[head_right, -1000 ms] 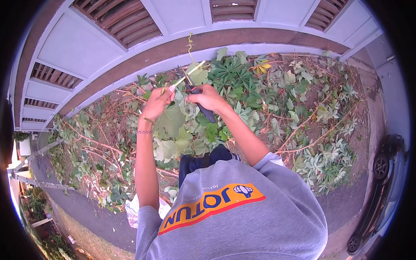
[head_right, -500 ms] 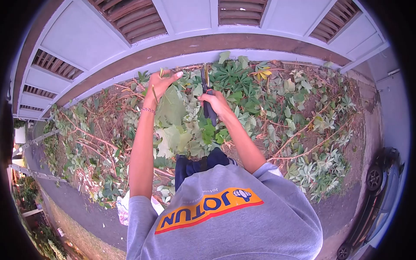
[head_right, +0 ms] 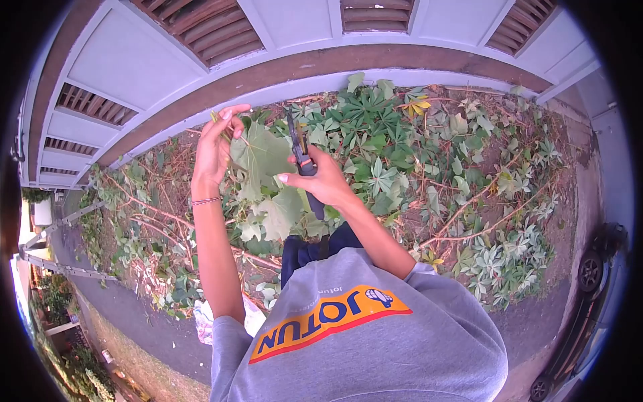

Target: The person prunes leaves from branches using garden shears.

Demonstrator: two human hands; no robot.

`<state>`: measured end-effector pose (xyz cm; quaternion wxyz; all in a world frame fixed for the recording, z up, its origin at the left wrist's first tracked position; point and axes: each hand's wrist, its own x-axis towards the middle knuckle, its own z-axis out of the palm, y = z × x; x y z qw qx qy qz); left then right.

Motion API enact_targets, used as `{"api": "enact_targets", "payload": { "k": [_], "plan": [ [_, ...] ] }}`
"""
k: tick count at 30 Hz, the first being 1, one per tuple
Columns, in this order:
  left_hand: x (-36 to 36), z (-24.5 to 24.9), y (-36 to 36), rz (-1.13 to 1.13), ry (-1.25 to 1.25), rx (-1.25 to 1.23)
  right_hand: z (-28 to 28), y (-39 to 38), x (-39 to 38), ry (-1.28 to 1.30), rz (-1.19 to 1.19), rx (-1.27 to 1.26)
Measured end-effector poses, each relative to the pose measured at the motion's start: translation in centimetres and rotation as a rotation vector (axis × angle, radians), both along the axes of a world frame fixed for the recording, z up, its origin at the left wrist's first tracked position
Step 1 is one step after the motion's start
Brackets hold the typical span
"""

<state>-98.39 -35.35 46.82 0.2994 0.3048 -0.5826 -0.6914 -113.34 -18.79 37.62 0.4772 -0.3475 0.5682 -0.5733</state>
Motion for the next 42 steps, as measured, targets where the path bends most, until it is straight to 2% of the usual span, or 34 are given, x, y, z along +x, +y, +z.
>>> {"api": "enact_targets", "payload": {
  "k": [1, 3, 4, 5, 7, 9, 11, 13, 15, 17, 21, 23, 26, 27, 29, 30, 31, 33, 34, 36, 37, 39, 42],
  "plan": [
    [-0.2, 0.3, 0.4, 0.001, 0.002, -0.004, 0.5, -0.9, 0.5, 0.002, 0.001, -0.004],
    [-0.6, 0.7, 1.3, -0.023, 0.040, -0.008, 1.8, -2.8, 1.1, 0.285, -0.141, -0.254],
    [-0.7, 0.6, 1.5, -0.055, 0.060, -0.019, 1.6, -3.9, 1.3, 0.432, -0.173, -0.279],
    [-0.8, 0.7, 1.8, -0.053, 0.063, -0.025, 1.9, -4.1, 1.5, 0.435, -0.172, -0.286],
    [-1.0, 1.3, 2.5, -0.048, 0.057, -0.021, 3.5, -4.5, 1.9, 0.344, -0.088, -0.065],
    [-0.4, 0.7, 2.2, -0.031, 0.067, -0.046, 2.1, -5.1, 1.8, 0.275, -0.101, -0.119],
    [0.6, 0.2, 1.9, 0.064, 0.052, -0.164, 1.2, -5.4, 0.7, -0.078, -0.157, -0.148],
    [2.2, -0.5, 1.4, 0.111, 0.030, -0.197, 2.7, -5.0, -0.2, -0.311, -0.330, -0.071],
    [3.6, -0.7, 1.4, 0.186, -0.026, -0.244, 1.6, -5.3, -3.4, -0.418, -0.192, -0.121],
    [4.9, -0.4, 1.7, 0.212, -0.072, -0.299, 4.6, -4.1, -4.9, -0.502, -0.236, -0.097],
    [6.9, -0.7, 1.7, 0.361, -0.048, -0.167, 6.5, -3.1, -7.9, -0.515, -0.225, -0.207],
    [7.4, -1.6, 1.4, 0.421, -0.139, -0.363, 7.4, -2.6, -8.4, -0.546, -0.212, -0.193],
    [6.0, -2.2, 2.3, 0.367, -0.124, -0.398, 8.3, -3.0, -7.7, -0.713, -0.044, -0.230],
    [5.6, -2.2, 2.5, 0.337, -0.139, -0.425, 6.6, -4.4, -8.3, -0.721, -0.039, -0.231],
    [5.6, -1.7, 2.9, 0.330, -0.111, -0.387, 8.3, -6.5, -8.9, -0.676, 0.048, -0.087],
    [5.8, -1.2, 3.1, 0.348, -0.094, -0.346, 6.9, -8.9, -9.8, -0.587, 0.002, -0.102],
    [6.1, -1.0, 3.1, 0.365, -0.076, -0.307, 3.9, -11.5, -11.6, -0.286, -0.143, -0.047],
    [7.3, -1.2, 2.6, 0.401, -0.078, -0.296, 3.4, -11.9, -12.9, 0.179, -0.229, 0.132],
    [8.0, -1.2, 2.5, 0.417, -0.073, -0.344, 3.8, -11.6, -12.8, 0.182, -0.210, 0.116],
    [9.4, -1.1, 2.3, 0.443, -0.090, -0.376, 3.4, -9.1, -11.0, 0.498, -0.275, 0.172],
    [9.8, -1.1, 2.7, 0.467, -0.100, -0.363, 3.4, -7.8, -9.3, 0.361, -0.183, 0.128],
    [9.2, -0.7, 2.5, 0.391, 0.061, -0.202, 3.6, -5.7, -5.2, 0.010, 0.059, 0.007],
    [7.5, -0.4, 2.9, 0.288, 0.095, -0.203, 4.0, -4.7, 0.3, -0.375, 0.476, -0.062]
  ]
}}
